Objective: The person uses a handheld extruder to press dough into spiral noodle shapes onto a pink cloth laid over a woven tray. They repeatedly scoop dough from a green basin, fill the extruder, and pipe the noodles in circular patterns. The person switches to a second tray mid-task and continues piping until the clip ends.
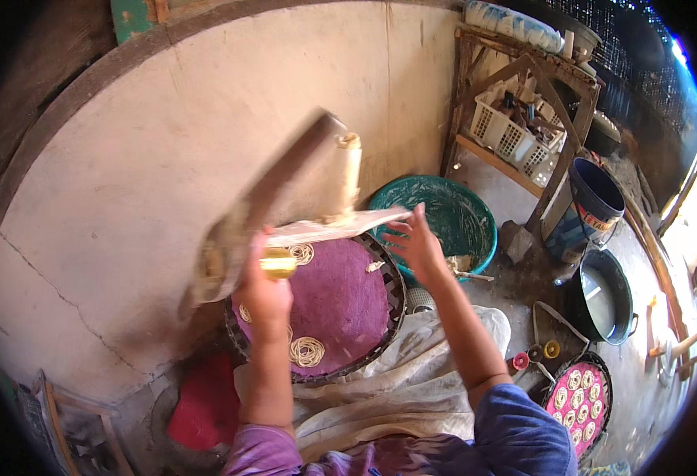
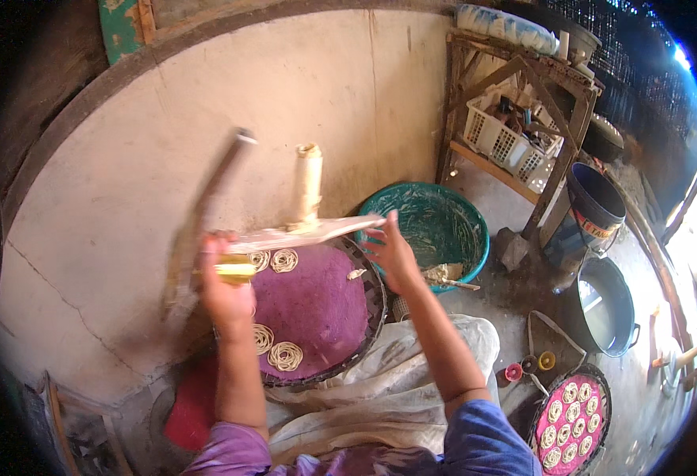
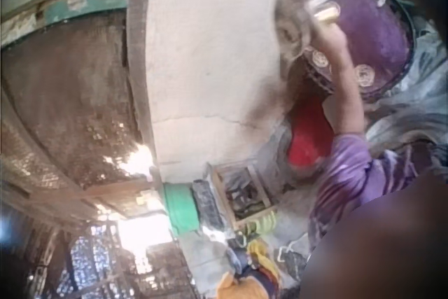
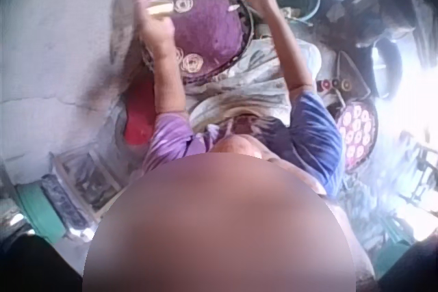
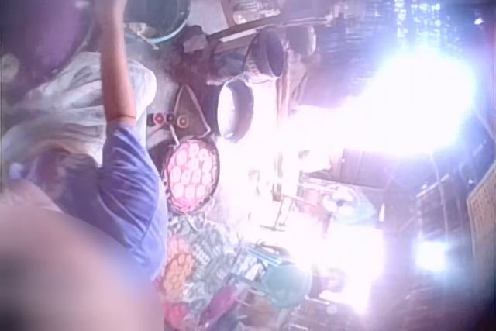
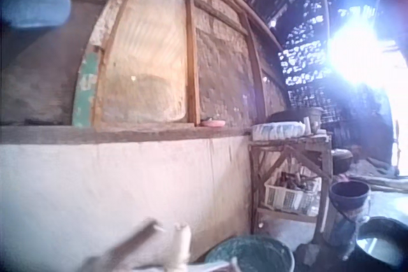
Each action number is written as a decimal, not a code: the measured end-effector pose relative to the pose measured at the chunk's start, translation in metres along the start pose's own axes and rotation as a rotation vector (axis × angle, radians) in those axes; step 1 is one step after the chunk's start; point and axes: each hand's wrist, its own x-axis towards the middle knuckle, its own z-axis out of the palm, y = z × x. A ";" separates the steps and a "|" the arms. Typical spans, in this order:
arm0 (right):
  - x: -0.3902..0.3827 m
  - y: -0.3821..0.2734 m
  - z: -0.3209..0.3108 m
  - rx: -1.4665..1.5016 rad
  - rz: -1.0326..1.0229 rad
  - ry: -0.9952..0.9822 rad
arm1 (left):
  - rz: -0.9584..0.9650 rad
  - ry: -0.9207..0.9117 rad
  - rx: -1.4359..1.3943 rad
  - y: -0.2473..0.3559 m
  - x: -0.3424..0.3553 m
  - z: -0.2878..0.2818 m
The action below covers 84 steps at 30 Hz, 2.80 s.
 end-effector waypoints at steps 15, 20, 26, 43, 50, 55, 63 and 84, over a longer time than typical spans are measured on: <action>-0.062 -0.108 -0.115 -2.095 -0.300 -0.076 | -0.030 -0.315 0.124 0.000 0.021 -0.005; -0.073 -0.075 -0.065 -1.851 -0.258 -0.220 | -0.032 -0.294 0.148 -0.003 0.025 0.008; -0.073 -0.074 -0.081 -1.923 -0.344 -0.083 | -0.015 -0.261 0.157 -0.010 0.032 0.010; 0.076 -0.023 -0.230 -2.646 0.102 -0.285 | 0.587 -0.748 0.744 -0.036 0.053 0.035; 0.079 0.016 -0.224 -2.595 0.081 -0.292 | 0.860 -0.740 0.913 -0.065 0.052 0.035; 0.053 0.024 -0.222 -2.509 -0.151 -0.279 | 0.756 -0.789 0.936 -0.055 0.038 0.048; -0.028 -0.126 -0.154 -2.053 0.263 -0.193 | 0.712 -0.779 0.960 -0.025 0.028 0.036; -0.185 -0.123 0.106 -2.391 -1.250 -0.527 | 0.481 -0.654 1.100 0.013 0.017 -0.031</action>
